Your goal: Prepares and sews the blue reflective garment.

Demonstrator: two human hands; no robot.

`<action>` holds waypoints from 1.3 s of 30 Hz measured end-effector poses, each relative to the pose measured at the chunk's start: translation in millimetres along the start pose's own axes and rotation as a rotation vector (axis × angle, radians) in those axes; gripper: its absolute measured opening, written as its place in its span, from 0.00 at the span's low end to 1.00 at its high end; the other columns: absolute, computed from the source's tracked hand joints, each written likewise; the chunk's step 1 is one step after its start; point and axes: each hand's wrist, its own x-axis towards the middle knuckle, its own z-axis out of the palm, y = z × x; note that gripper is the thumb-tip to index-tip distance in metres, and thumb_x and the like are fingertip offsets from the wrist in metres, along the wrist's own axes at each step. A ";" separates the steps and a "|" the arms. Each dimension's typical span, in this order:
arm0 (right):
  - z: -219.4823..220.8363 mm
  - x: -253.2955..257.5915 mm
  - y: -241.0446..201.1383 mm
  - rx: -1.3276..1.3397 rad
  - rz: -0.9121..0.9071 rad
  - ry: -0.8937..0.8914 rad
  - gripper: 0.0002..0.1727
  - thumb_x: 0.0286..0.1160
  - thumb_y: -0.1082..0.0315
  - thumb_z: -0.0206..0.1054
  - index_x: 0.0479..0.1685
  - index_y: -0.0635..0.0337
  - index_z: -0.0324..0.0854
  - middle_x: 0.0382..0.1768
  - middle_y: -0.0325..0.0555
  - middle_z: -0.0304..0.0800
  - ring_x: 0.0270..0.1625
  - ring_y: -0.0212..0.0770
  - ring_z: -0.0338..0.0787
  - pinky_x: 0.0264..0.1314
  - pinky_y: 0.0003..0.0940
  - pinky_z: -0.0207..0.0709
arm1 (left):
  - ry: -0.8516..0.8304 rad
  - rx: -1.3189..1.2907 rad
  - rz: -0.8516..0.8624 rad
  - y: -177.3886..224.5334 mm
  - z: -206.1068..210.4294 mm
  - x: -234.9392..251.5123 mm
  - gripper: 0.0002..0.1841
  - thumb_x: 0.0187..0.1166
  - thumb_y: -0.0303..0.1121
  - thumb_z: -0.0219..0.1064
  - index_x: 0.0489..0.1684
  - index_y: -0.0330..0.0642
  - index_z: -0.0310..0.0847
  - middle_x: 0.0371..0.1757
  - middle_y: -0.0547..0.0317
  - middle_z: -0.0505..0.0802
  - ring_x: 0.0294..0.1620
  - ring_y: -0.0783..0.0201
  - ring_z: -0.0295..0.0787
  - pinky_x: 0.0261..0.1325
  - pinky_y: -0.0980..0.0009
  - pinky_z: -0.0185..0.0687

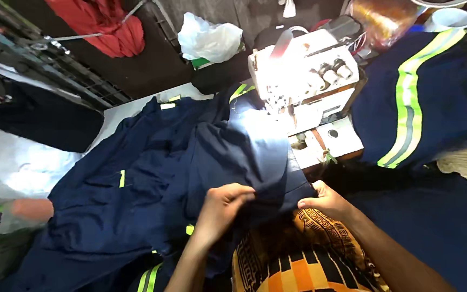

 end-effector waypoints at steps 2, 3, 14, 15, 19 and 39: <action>-0.6 -5.0 5.3 0.050 0.033 0.017 0.06 0.71 0.72 0.72 0.36 0.50 0.92 0.36 0.25 0.96 0.41 0.19 0.92 0.50 0.23 0.87 | 0.273 -0.366 -0.262 20.4 -2.8 10.5 0.13 0.87 0.28 0.56 0.34 0.42 0.87 0.31 0.72 0.92 0.34 0.80 0.88 0.43 0.79 0.87; -0.4 -7.7 9.6 0.098 0.050 0.008 0.06 0.71 0.72 0.72 0.38 0.50 0.92 0.37 0.26 0.96 0.43 0.20 0.92 0.52 0.25 0.88 | 0.408 -0.352 -0.265 30.9 -1.4 11.2 0.13 0.89 0.29 0.54 0.37 0.43 0.86 0.31 0.74 0.91 0.33 0.83 0.88 0.42 0.81 0.87; -1.1 3.8 22.0 0.085 0.056 0.014 0.09 0.78 0.72 0.66 0.32 0.55 0.91 0.32 0.27 0.93 0.38 0.19 0.90 0.47 0.22 0.84 | 0.252 0.483 0.405 13.0 94.2 2.3 0.12 0.83 0.37 0.66 0.45 0.41 0.95 0.29 0.56 0.90 0.30 0.64 0.86 0.34 0.74 0.82; -0.3 9.2 18.0 0.080 0.052 0.029 0.10 0.79 0.72 0.65 0.32 0.55 0.90 0.31 0.27 0.93 0.37 0.19 0.90 0.45 0.21 0.85 | 0.261 0.511 0.414 13.7 93.2 13.3 0.12 0.83 0.36 0.66 0.45 0.41 0.95 0.29 0.56 0.90 0.29 0.63 0.86 0.33 0.73 0.82; 3.1 31.4 1.2 0.084 0.031 0.099 0.11 0.82 0.73 0.61 0.33 0.56 0.88 0.31 0.28 0.92 0.38 0.20 0.89 0.48 0.23 0.84 | 0.248 0.627 0.404 23.8 88.1 52.6 0.11 0.81 0.34 0.66 0.45 0.40 0.95 0.30 0.53 0.91 0.29 0.58 0.90 0.32 0.67 0.85; -7.8 -0.2 23.1 -0.068 -0.010 0.173 0.08 0.78 0.73 0.67 0.44 0.65 0.92 0.41 0.36 0.96 0.45 0.21 0.92 0.56 0.22 0.86 | 0.520 0.204 0.110 32.6 70.7 -14.1 0.10 0.80 0.28 0.66 0.44 0.29 0.90 0.45 0.59 0.95 0.52 0.79 0.89 0.60 0.83 0.83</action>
